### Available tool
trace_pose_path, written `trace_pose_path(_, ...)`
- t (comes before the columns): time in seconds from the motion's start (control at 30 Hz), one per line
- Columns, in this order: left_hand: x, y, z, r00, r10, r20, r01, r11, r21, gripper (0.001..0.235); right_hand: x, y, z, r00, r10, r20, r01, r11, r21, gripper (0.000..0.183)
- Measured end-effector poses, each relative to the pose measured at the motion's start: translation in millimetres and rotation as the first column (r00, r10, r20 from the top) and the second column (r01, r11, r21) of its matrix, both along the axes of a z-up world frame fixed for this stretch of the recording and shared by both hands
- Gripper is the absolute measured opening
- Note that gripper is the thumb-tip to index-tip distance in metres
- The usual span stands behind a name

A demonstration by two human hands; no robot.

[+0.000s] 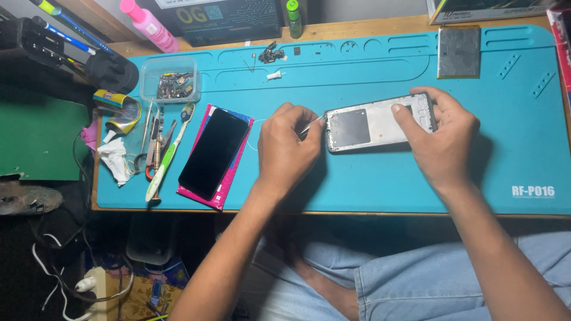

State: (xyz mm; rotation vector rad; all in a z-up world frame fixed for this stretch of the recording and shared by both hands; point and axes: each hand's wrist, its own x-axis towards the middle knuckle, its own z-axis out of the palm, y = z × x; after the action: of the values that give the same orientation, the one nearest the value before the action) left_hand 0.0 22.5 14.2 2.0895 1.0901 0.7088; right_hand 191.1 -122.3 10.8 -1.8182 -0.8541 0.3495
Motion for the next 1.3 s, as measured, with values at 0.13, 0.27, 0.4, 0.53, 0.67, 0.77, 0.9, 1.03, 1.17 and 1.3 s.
trace_pose_path(0.13, 2, 0, 3, 0.998, 0.023, -0.063, -0.027, 0.998, -0.051, 0.018, -1, -1, 2, 0.999, -0.027, 0.043, 0.029, 0.998, -0.052, 0.024)
trace_pose_path(0.27, 2, 0, 6, 0.998, 0.034, -0.046, -0.038, 0.994, -0.103, 0.018, -1, -1, 1, 0.999, -0.013, 0.041, 0.014, 1.0, -0.02, 0.023)
trace_pose_path(0.4, 4, 1, 10, 0.996, 0.037, -0.082, -0.047, 0.99, -0.136, 0.019, -1, 0, 2, 1.0, -0.016, 0.021, 0.017, 0.999, -0.029, 0.024)
trace_pose_path(0.53, 5, 2, 13, 0.994, 0.043, -0.097, -0.057, 0.986, -0.157, 0.019, 0, 0, -2, 1.0, -0.01, 0.029, 0.01, 1.0, -0.009, 0.024)
trace_pose_path(0.67, 7, -1, 11, 0.99, 0.059, -0.132, -0.078, 0.986, -0.148, 0.018, 1, 0, -1, 1.0, -0.008, 0.015, 0.008, 1.0, -0.01, 0.023)
trace_pose_path(0.77, 8, -9, 1, 0.99, 0.069, -0.126, -0.075, 0.996, -0.043, 0.017, 1, -1, -2, 0.999, -0.019, 0.043, 0.021, 0.999, -0.029, 0.024)
trace_pose_path(0.9, 8, -23, -9, 0.997, 0.068, -0.04, -0.06, 0.982, 0.182, 0.014, -1, -1, 1, 1.0, -0.011, -0.012, 0.011, 1.0, -0.004, 0.023)
trace_pose_path(1.03, 6, -27, -12, 0.998, 0.07, 0.007, -0.07, 0.969, 0.238, 0.011, 0, -1, -3, 1.0, -0.022, -0.009, 0.022, 1.0, 0.014, 0.022)
trace_pose_path(1.17, 1, -16, -8, 0.994, 0.068, 0.083, -0.077, 0.99, 0.115, 0.013, 0, -1, -1, 1.0, -0.016, -0.011, 0.016, 1.0, 0.016, 0.024)
trace_pose_path(1.3, -2, -4, 0, 0.999, 0.027, 0.025, -0.026, 0.999, -0.038, 0.019, -3, -1, 4, 0.999, -0.034, 0.0, 0.034, 0.999, -0.018, 0.023)
